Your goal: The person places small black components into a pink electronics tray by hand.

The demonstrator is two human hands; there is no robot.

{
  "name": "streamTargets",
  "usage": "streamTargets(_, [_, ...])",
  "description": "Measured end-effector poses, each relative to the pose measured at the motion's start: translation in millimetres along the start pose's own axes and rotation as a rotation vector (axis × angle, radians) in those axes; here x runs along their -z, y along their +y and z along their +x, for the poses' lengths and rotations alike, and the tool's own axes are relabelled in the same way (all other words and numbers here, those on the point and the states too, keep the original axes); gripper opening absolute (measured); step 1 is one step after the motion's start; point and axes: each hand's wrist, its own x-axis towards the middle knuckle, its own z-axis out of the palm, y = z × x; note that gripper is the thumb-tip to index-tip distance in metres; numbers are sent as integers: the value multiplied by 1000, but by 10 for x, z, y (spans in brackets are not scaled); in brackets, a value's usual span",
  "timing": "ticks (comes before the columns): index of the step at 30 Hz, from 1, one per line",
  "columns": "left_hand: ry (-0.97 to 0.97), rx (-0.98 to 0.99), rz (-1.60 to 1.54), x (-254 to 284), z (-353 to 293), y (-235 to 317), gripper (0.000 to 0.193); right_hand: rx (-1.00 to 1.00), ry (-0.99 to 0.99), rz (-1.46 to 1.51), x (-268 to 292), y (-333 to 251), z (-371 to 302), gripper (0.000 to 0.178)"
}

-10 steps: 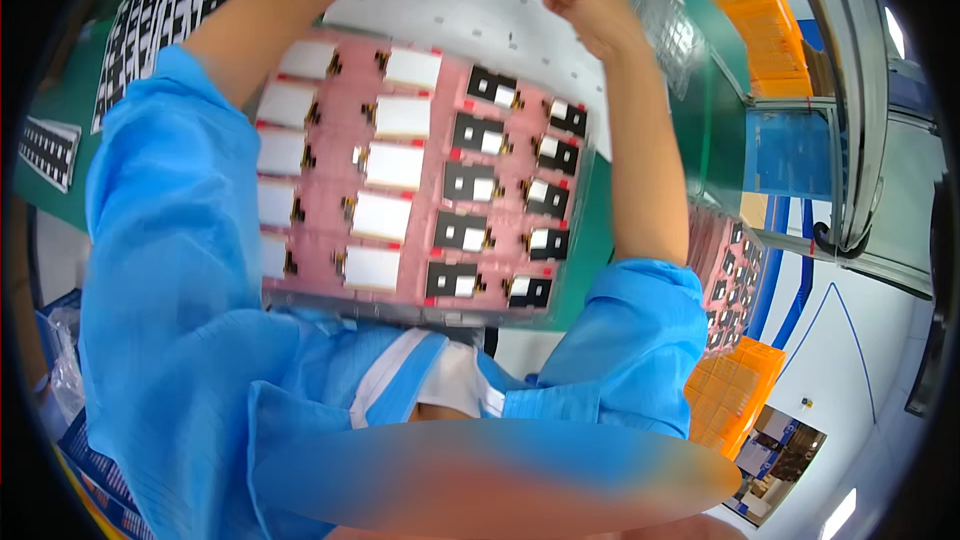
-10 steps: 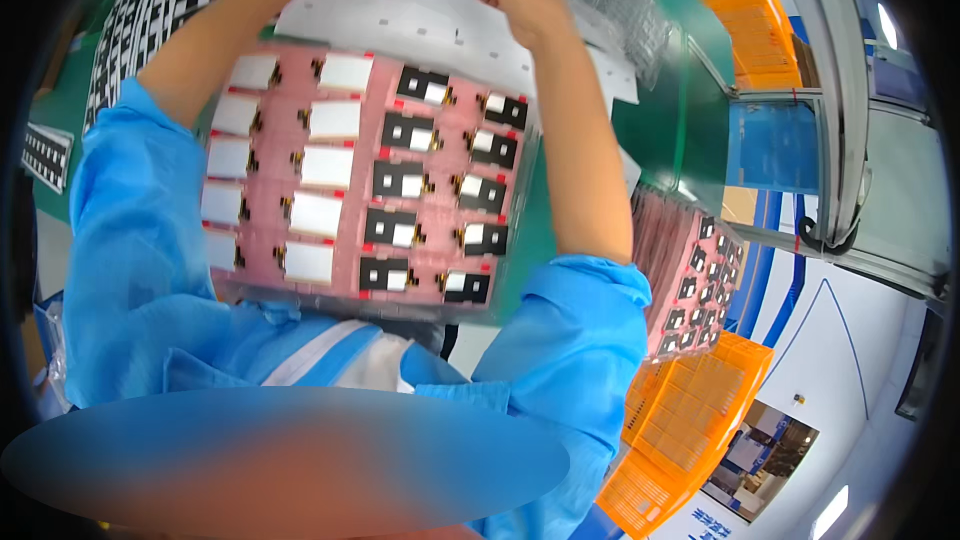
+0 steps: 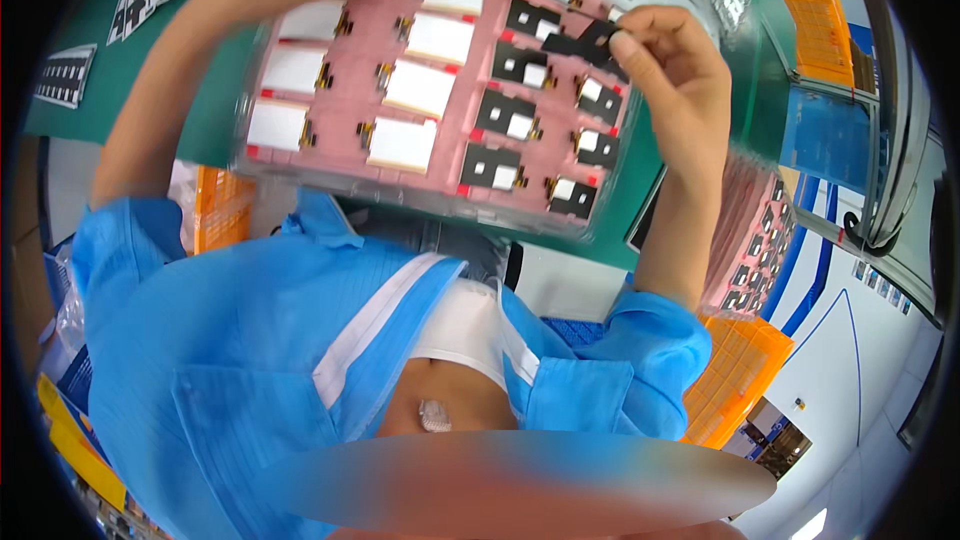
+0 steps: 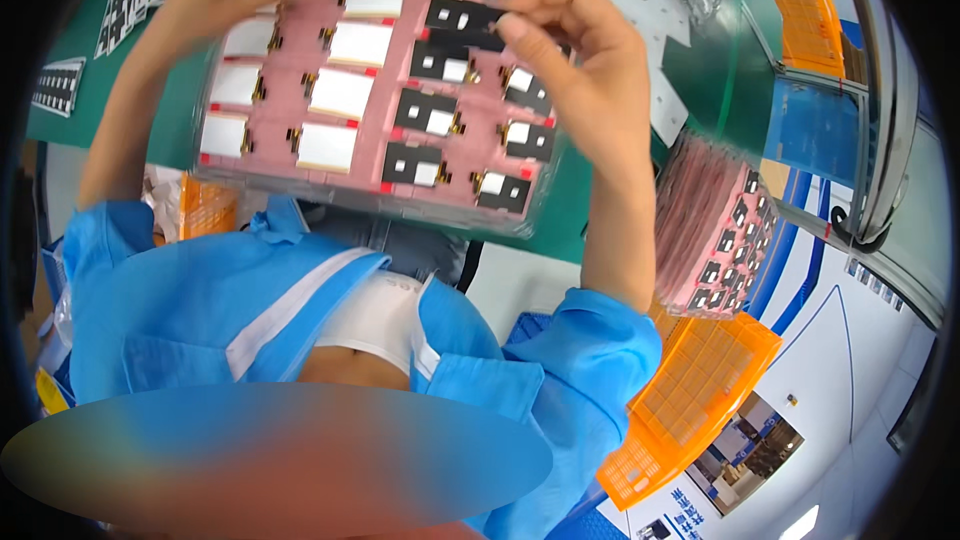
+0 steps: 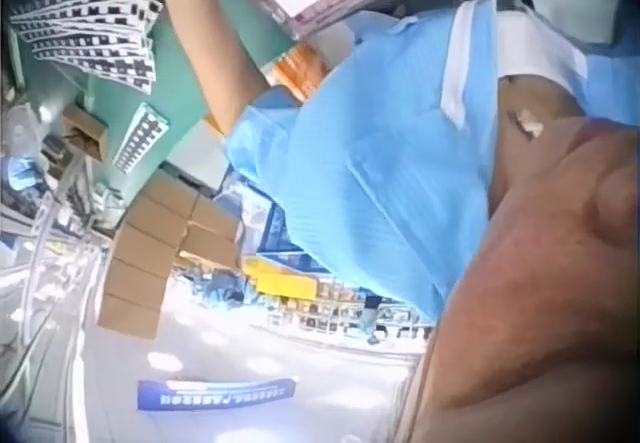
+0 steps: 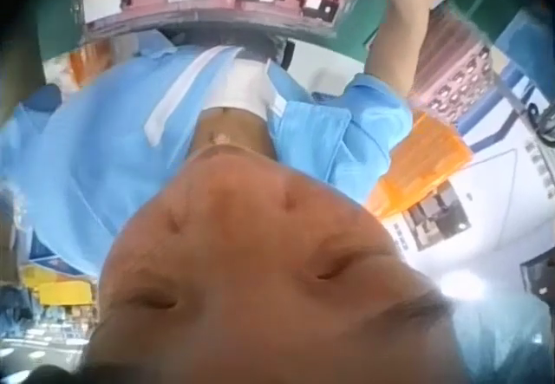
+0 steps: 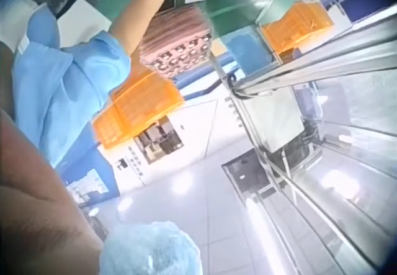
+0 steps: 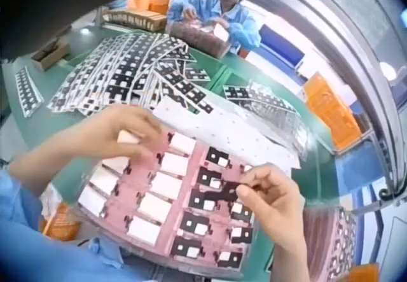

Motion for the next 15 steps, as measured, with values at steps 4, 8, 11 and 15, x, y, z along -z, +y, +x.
streamTargets(4, [-470,831,482,-410,-109,1202,38,-8,74,5,-319,-58,-535,11])
streamTargets(8, [-310,857,643,-886,-171,1337,47,49,23,83,-594,42,-686,14])
streamTargets(11, [-225,815,647,-978,-216,1339,51,131,39,-144,-711,73,-725,12])
streamTargets(15, [-235,781,705,-1000,-279,1316,52,-20,103,-69,-940,80,-827,13])
